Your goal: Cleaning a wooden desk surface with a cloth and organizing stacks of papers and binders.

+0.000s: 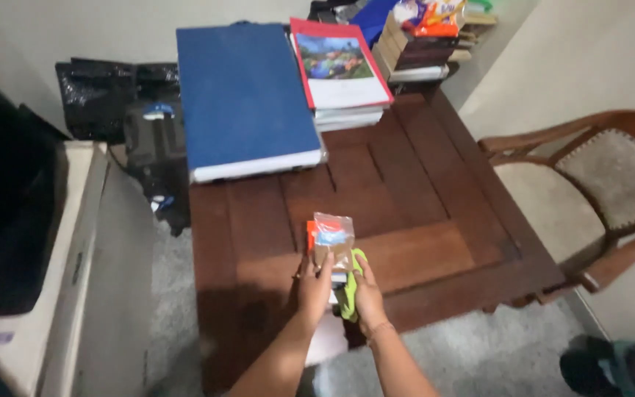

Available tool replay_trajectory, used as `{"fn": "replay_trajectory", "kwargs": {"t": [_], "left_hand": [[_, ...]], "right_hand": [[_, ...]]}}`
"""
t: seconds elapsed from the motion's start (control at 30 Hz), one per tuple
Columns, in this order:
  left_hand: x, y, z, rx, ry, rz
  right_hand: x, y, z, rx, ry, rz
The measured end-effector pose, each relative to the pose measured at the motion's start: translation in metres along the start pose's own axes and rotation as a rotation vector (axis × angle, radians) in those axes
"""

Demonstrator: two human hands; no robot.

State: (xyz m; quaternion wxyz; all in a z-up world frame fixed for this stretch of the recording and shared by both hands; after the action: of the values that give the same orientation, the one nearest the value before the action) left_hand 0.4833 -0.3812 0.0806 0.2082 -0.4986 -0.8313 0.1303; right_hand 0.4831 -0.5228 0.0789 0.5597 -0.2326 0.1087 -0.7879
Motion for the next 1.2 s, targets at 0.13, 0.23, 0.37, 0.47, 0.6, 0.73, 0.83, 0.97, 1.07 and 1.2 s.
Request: {"fn": "replay_trajectory", "kwargs": {"t": [0.13, 0.23, 0.37, 0.47, 0.6, 0.73, 0.83, 0.97, 1.07, 1.2], "left_hand": [[-0.077, 0.061, -0.004, -0.092, 0.157, -0.033], [-0.134, 0.086, -0.017, -0.059, 0.128, 0.033], [-0.206, 0.12, -0.04, -0.098, 0.005, 0.026], [-0.268, 0.153, -0.058, -0.154, 0.008, 0.014], [-0.335, 0.199, -0.086, -0.007, 0.025, 0.009], [-0.381, 0.246, -0.123, 0.039, -0.086, -0.083], [-0.4, 0.287, -0.139, 0.022, -0.093, -0.147], [-0.397, 0.316, -0.172, 0.061, -0.166, -0.214], [-0.389, 0.32, -0.196, -0.039, -0.171, -0.24], [-0.393, 0.335, -0.176, -0.046, -0.108, -0.234]], "right_hand": [[0.02, 0.108, -0.007, -0.044, 0.011, -0.069], [0.043, 0.141, 0.022, -0.077, 0.036, -0.119], [0.067, 0.189, 0.064, -0.087, 0.01, -0.126], [0.081, 0.255, 0.075, -0.105, 0.177, -0.124], [0.097, 0.335, 0.123, -0.064, 0.065, -0.089], [0.09, 0.433, 0.15, 0.007, -0.018, 0.03], [0.071, 0.493, 0.16, 0.121, 0.002, 0.099], [0.046, 0.5, 0.216, 0.112, -0.218, 0.195], [0.029, 0.514, 0.232, 0.155, -0.103, 0.195], [0.028, 0.519, 0.212, 0.197, -0.166, 0.207]]}}
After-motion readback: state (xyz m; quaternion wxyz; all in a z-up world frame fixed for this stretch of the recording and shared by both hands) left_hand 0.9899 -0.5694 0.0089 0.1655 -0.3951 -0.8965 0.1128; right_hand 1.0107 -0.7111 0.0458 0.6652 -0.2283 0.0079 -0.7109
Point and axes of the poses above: each hand's wrist, its own y-axis towards the middle knuckle, its own x-axis out of the back of the hand, z = x × y, the point moved 6 cm from there along y, towards the middle knuckle, and after that the axes turned 10 degrees about -z, right-handed, at the moved point
